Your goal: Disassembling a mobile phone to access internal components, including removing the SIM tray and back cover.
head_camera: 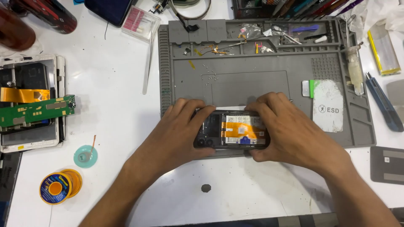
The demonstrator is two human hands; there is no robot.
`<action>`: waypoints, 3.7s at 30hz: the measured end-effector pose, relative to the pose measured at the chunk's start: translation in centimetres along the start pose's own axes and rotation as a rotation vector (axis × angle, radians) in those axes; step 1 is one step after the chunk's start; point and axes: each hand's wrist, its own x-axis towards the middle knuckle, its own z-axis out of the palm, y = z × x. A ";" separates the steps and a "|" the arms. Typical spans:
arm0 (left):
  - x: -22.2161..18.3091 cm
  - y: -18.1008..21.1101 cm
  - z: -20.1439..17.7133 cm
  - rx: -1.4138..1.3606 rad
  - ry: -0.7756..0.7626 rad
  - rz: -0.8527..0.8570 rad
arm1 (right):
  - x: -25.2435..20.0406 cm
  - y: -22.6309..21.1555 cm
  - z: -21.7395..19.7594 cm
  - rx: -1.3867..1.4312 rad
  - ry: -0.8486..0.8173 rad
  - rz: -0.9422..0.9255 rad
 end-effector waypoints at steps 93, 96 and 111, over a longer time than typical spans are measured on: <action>1.0 5.6 -2.9 -1.146 0.247 -1.144 | -1.0 -10.4 6.3 0.662 0.873 -0.143; 0.8 5.5 -2.1 -1.147 0.334 -1.107 | -0.8 -10.4 6.5 0.674 0.885 -0.139; 0.7 5.1 -3.1 -1.134 0.475 -1.061 | -0.8 -10.4 7.3 0.781 0.808 0.082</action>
